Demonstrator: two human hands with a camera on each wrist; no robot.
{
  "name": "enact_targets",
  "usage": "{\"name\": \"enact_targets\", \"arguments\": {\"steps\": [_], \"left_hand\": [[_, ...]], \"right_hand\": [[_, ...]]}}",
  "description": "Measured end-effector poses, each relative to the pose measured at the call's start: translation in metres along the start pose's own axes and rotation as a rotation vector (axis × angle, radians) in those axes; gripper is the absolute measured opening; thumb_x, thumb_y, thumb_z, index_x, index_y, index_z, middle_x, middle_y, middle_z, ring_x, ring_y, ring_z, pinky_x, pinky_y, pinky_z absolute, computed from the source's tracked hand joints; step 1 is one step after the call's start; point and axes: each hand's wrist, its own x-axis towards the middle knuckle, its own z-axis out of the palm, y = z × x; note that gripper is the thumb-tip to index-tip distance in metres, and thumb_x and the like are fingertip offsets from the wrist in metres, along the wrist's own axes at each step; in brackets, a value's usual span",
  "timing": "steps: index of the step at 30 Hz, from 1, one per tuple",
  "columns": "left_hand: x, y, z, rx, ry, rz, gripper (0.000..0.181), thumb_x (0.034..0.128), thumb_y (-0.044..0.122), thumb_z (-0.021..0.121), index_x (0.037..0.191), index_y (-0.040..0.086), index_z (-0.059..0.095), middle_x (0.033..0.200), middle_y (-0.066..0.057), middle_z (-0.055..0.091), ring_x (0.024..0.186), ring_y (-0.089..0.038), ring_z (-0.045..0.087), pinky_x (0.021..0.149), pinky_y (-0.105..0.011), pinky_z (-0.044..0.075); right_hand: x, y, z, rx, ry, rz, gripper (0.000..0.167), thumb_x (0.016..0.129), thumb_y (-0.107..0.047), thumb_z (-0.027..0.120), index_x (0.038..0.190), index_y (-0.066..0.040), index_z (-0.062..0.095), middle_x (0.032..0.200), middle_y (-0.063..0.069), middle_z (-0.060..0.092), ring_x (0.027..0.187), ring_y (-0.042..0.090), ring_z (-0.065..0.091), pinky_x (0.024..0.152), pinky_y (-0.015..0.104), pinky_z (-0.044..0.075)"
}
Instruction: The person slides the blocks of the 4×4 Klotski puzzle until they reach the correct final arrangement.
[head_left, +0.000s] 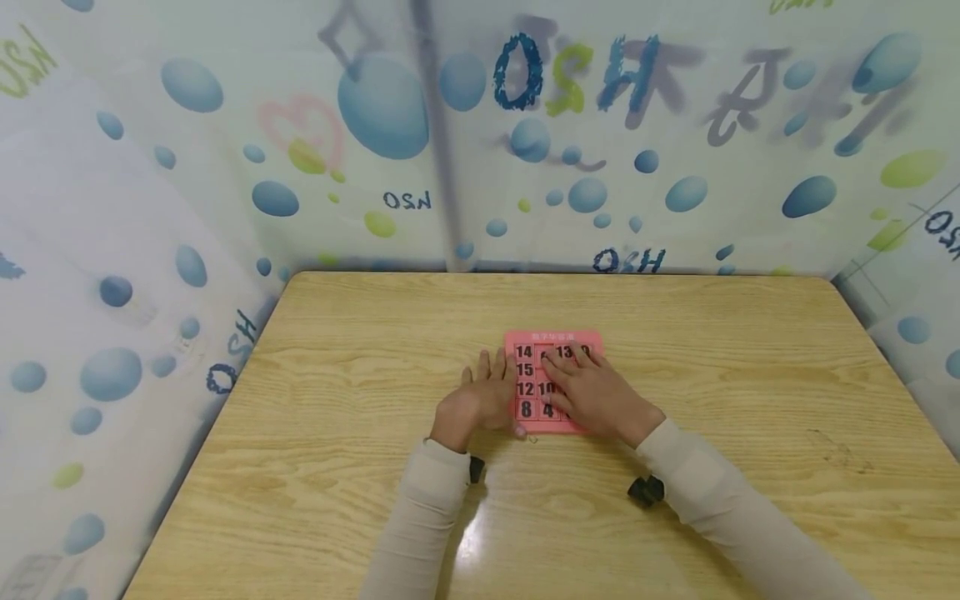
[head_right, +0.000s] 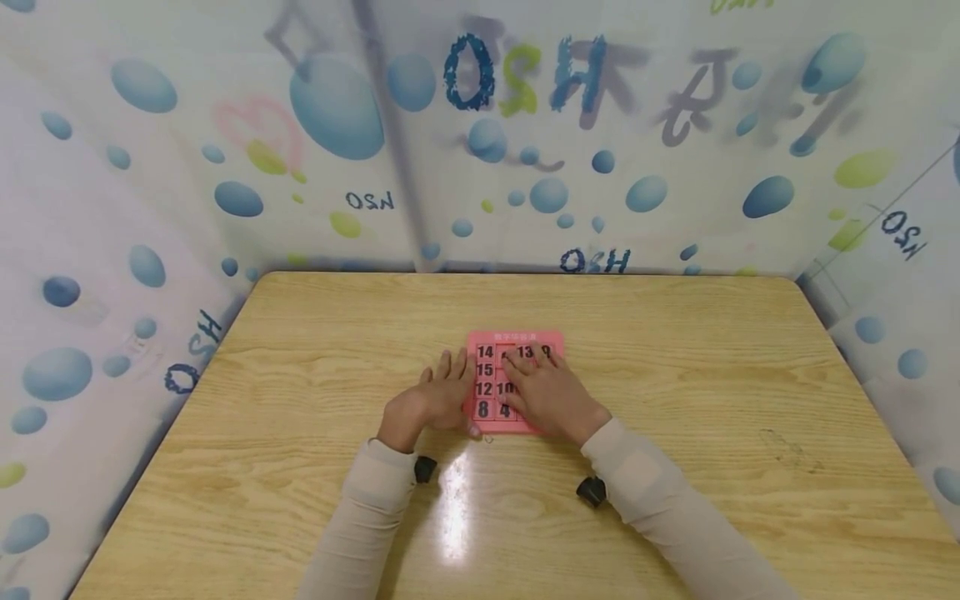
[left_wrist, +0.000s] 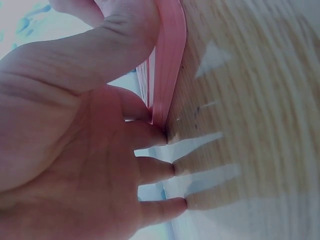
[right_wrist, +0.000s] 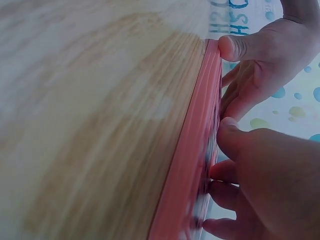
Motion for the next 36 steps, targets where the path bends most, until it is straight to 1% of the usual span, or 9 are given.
{"name": "enact_targets", "arguments": {"steps": [7,13,17,22,26,32,36], "left_hand": [[0.0,0.001,-0.001,0.038,-0.006,-0.009,0.114,0.0812,0.044,0.077,0.16,0.006,0.004,0.166,-0.013,-0.006,0.152,-0.036,-0.008,0.123,-0.054,0.007],[0.001,0.001,-0.001,0.043,-0.015,-0.017,0.114,0.082,0.045,0.076,0.16,0.006,0.002,0.166,-0.013,-0.007,0.152,-0.035,-0.009,0.123,-0.054,0.006],[0.001,0.001,-0.001,0.035,-0.012,-0.016,0.114,0.0821,0.044,0.076,0.16,0.006,0.002,0.166,-0.014,-0.007,0.152,-0.036,-0.01,0.123,-0.054,0.006],[0.001,0.001,-0.001,0.036,-0.006,-0.007,0.114,0.0822,0.044,0.076,0.16,0.005,0.001,0.166,-0.014,-0.007,0.152,-0.036,-0.009,0.123,-0.055,0.006],[0.001,0.0,-0.001,0.031,-0.002,-0.005,0.114,0.0822,0.044,0.076,0.16,0.006,0.002,0.166,-0.014,-0.006,0.152,-0.036,-0.009,0.123,-0.055,0.006],[0.002,-0.002,0.001,0.019,0.002,0.002,0.114,0.0825,0.043,0.077,0.16,0.006,0.001,0.166,-0.015,-0.006,0.152,-0.036,-0.009,0.123,-0.055,0.006],[0.002,-0.002,0.001,0.012,0.007,0.008,0.115,0.082,0.043,0.077,0.16,0.006,0.001,0.166,-0.015,-0.006,0.152,-0.036,-0.01,0.123,-0.055,0.006]], "right_hand": [[-0.004,-0.001,0.001,0.012,0.02,-0.02,0.058,0.103,-0.04,0.048,0.15,-0.007,0.043,0.155,0.014,0.04,0.144,0.047,0.029,0.115,0.062,0.028],[-0.008,-0.003,0.002,0.002,0.033,-0.025,0.056,0.103,-0.038,0.049,0.15,-0.008,0.045,0.154,0.013,0.041,0.144,0.047,0.03,0.113,0.062,0.03],[-0.011,-0.005,0.003,0.018,0.032,-0.022,0.056,0.103,-0.037,0.05,0.15,-0.007,0.044,0.154,0.014,0.041,0.144,0.047,0.029,0.115,0.061,0.028],[-0.014,-0.007,0.001,0.039,0.014,-0.007,0.057,0.103,-0.04,0.049,0.15,-0.007,0.043,0.155,0.013,0.04,0.145,0.046,0.027,0.117,0.06,0.025],[-0.014,-0.01,0.0,0.042,0.013,-0.002,0.059,0.103,-0.041,0.05,0.149,-0.006,0.044,0.155,0.013,0.04,0.145,0.045,0.028,0.117,0.06,0.024],[-0.014,-0.01,0.002,-0.025,0.039,-0.015,0.058,0.102,-0.042,0.05,0.149,-0.008,0.046,0.153,0.012,0.044,0.142,0.044,0.036,0.114,0.06,0.03],[-0.014,-0.005,0.002,-0.057,0.051,0.034,0.062,0.103,-0.044,0.048,0.153,-0.008,0.039,0.155,0.012,0.041,0.144,0.042,0.034,0.114,0.06,0.031]]}}
